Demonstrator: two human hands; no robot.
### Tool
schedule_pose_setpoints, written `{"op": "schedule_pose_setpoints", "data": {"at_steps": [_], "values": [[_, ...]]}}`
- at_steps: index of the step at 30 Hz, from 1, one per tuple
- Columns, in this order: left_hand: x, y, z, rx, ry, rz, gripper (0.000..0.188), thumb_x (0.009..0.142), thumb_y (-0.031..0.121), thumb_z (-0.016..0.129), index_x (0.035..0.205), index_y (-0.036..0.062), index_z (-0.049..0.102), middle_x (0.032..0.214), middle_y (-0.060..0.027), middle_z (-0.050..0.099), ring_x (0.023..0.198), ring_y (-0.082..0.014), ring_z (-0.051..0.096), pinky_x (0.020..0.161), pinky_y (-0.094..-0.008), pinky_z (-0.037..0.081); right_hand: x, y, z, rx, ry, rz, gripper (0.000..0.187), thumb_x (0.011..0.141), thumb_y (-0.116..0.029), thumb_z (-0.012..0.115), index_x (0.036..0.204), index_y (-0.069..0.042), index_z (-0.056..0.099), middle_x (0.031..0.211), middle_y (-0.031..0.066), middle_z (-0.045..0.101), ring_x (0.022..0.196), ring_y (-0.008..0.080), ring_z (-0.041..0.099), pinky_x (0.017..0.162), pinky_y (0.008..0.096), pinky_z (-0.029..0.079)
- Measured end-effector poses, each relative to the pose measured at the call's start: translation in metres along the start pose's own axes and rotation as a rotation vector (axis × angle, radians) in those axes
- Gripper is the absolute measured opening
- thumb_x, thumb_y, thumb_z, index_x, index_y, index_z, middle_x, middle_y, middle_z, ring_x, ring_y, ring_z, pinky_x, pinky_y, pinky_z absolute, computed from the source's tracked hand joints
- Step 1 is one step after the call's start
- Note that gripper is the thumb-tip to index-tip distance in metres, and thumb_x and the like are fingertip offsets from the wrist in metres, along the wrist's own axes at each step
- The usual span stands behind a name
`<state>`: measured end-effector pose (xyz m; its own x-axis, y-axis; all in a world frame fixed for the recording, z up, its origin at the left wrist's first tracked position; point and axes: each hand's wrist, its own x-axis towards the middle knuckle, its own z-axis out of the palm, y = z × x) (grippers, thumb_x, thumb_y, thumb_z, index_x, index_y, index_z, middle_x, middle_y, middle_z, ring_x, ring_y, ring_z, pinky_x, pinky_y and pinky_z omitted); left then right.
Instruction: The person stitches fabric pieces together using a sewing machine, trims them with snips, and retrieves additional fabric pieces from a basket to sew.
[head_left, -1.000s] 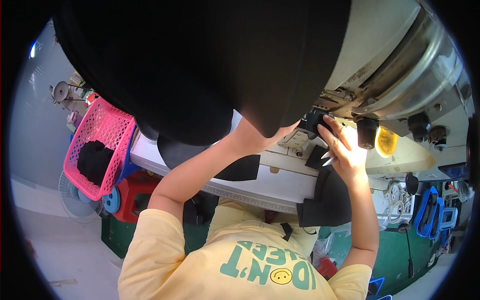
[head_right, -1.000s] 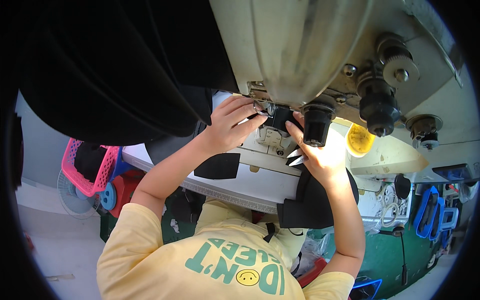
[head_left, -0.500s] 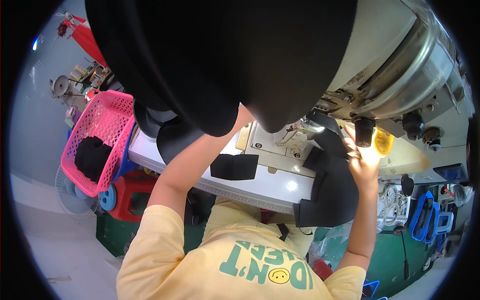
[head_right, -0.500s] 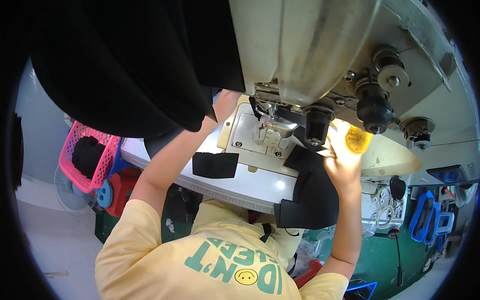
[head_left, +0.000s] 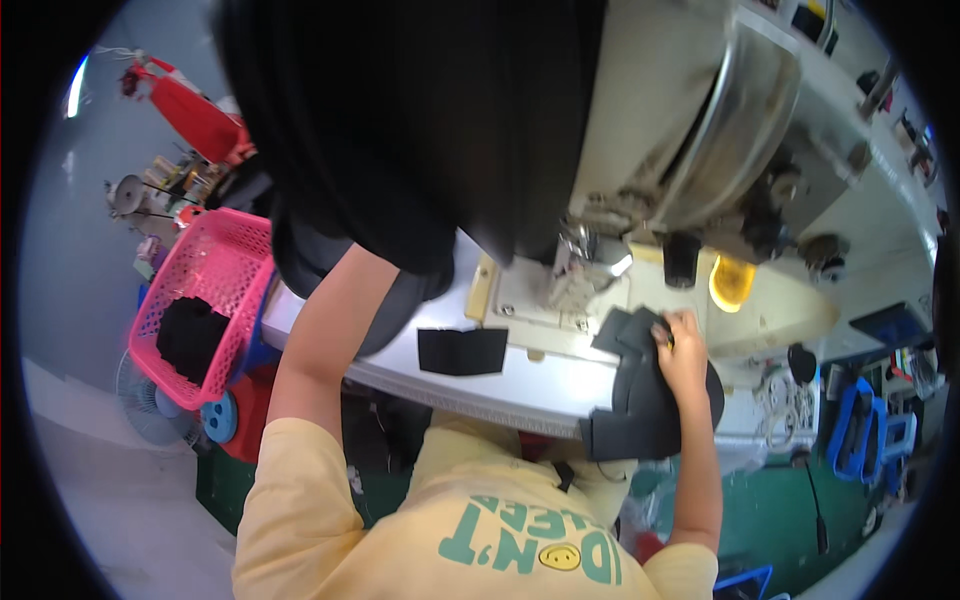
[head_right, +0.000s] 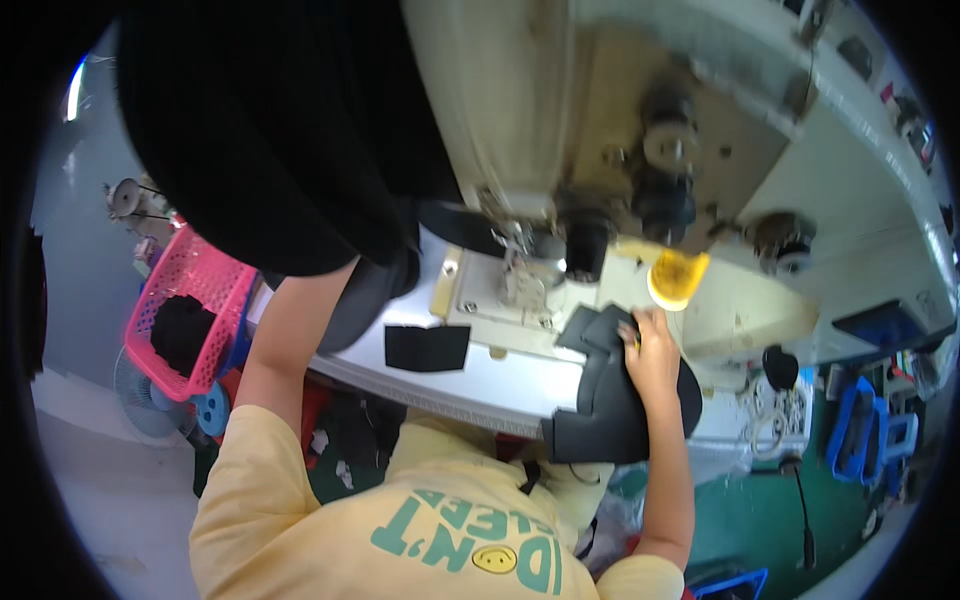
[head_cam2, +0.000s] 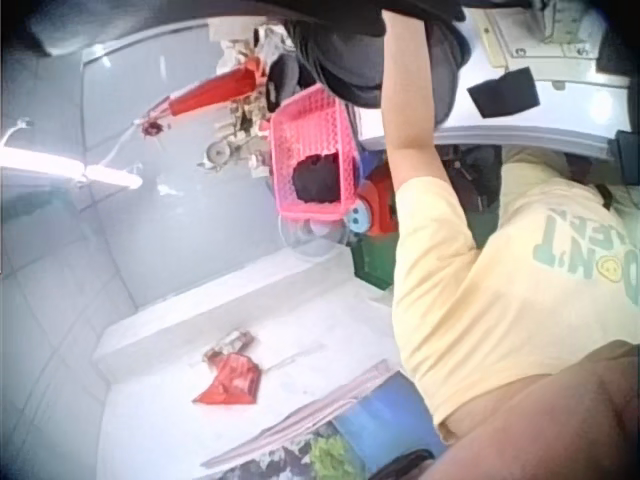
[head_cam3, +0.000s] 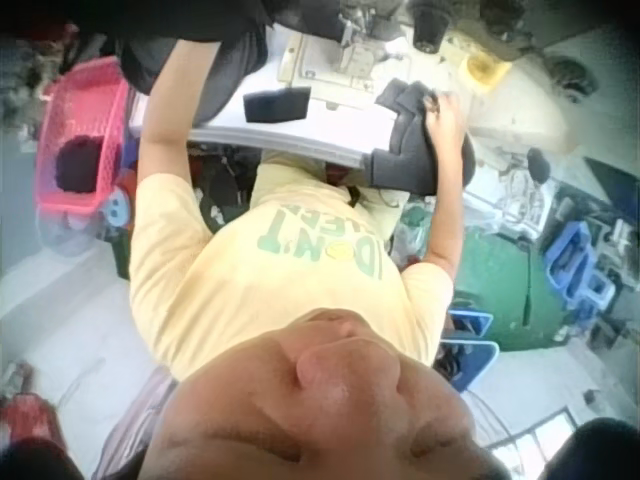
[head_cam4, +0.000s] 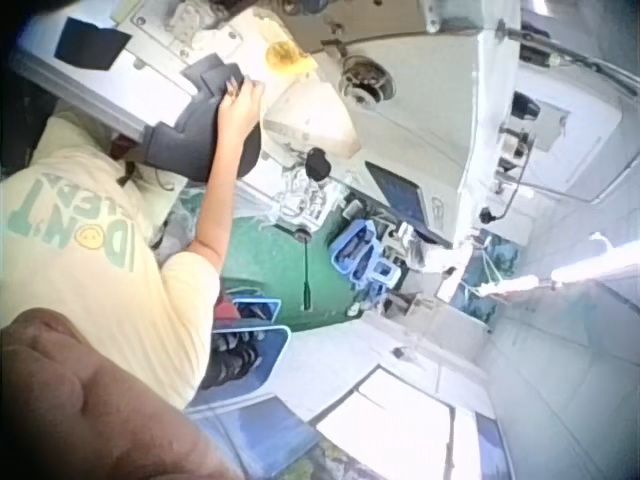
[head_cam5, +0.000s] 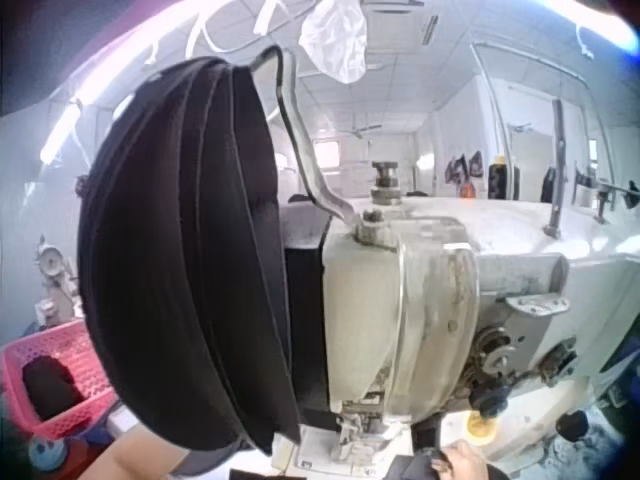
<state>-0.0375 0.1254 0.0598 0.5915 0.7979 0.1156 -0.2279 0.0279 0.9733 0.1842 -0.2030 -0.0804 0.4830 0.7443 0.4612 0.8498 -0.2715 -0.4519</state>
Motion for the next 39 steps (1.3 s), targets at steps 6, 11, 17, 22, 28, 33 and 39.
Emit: {"op": "schedule_pose_setpoints", "data": {"at_steps": [6, 11, 17, 22, 28, 33, 39], "values": [[0.016, 0.132, -0.051, 0.000, 0.076, 0.123, 0.028, 0.084, 0.010, 0.062, 0.108, -0.0027, 0.058, 0.103, -0.0109, 0.064, 0.092, -0.0199, 0.064, 0.079, -0.0327, 0.053, -0.015, 0.019, 0.018, -0.134, 0.003, 0.062, 0.026, 0.073, 0.001, 0.064, 0.099, 0.000, 0.062, 0.094, 0.0138, 0.053, 0.079, 0.0348, 0.060, 0.067, 0.0423, 0.048], [-0.005, 0.307, -0.070, 0.237, -0.297, 0.353, 0.025, 0.084, 0.009, 0.061, 0.106, -0.0025, 0.059, 0.097, -0.0102, 0.065, 0.092, -0.0173, 0.063, 0.077, -0.0316, 0.053, -0.015, 0.007, 0.017, -0.148, 0.066, 0.029, 0.023, 0.071, 0.002, 0.065, 0.094, 0.000, 0.063, 0.090, 0.0111, 0.052, 0.075, 0.0307, 0.060, 0.064, 0.0402, 0.049], [-0.043, 0.403, 0.003, 0.300, -0.359, 0.497, 0.022, 0.091, 0.015, 0.057, 0.106, -0.0018, 0.060, 0.095, -0.0114, 0.067, 0.082, -0.0168, 0.067, 0.076, -0.0295, 0.056, -0.014, 0.000, 0.020, -0.164, 0.123, 0.000, 0.017, 0.074, 0.004, 0.062, 0.090, -0.001, 0.061, 0.088, 0.0106, 0.053, 0.075, 0.0300, 0.061, 0.064, 0.0385, 0.049], [-0.039, 0.349, 0.028, 0.494, -0.405, 0.274, 0.023, 0.091, 0.013, 0.057, 0.108, -0.0032, 0.059, 0.096, -0.0115, 0.067, 0.082, -0.0158, 0.067, 0.076, -0.0282, 0.056, -0.012, 0.011, 0.022, -0.084, 0.138, 0.036, 0.016, 0.072, 0.005, 0.061, 0.082, -0.003, 0.053, 0.087, 0.0137, 0.052, 0.076, 0.0368, 0.056, 0.064, 0.0428, 0.045], [-0.084, 0.273, -0.037, 0.685, 0.558, 1.324, 0.015, 0.092, 0.006, 0.048, 0.096, -0.0016, 0.061, 0.084, -0.0065, 0.058, 0.079, -0.0141, 0.059, 0.067, -0.0272, 0.046, -0.013, 0.002, 0.020, -0.044, 0.178, 0.098, 0.016, 0.071, 0.003, 0.064, 0.081, -0.005, 0.055, 0.085, 0.0100, 0.055, 0.073, 0.0342, 0.060, 0.063, 0.0415, 0.047], [-0.172, 0.052, -0.029, 1.193, 0.146, 1.238, 0.008, 0.085, 0.013, 0.056, 0.086, 0.0059, 0.053, 0.077, -0.0050, 0.044, 0.076, -0.0192, 0.047, 0.071, -0.0290, 0.043, -0.020, 0.003, 0.011, 0.016, 0.127, 0.124, 0.013, 0.072, 0.004, 0.063, 0.080, -0.004, 0.057, 0.088, 0.0096, 0.060, 0.075, 0.0324, 0.062, 0.065, 0.0393, 0.049], [-0.119, -0.132, 0.152, 0.329, -0.797, 0.173, 0.038, 0.096, 0.015, 0.042, 0.131, 0.0000, 0.045, 0.127, -0.0155, 0.054, 0.108, -0.0280, 0.057, 0.097, -0.0367, 0.042, -0.044, 0.007, 0.006, 0.104, 0.159, 0.009, 0.021, 0.067, 0.009, 0.061, 0.086, -0.002, 0.060, 0.094, 0.0139, 0.064, 0.079, 0.0327, 0.063, 0.067, 0.0362, 0.050]]}}
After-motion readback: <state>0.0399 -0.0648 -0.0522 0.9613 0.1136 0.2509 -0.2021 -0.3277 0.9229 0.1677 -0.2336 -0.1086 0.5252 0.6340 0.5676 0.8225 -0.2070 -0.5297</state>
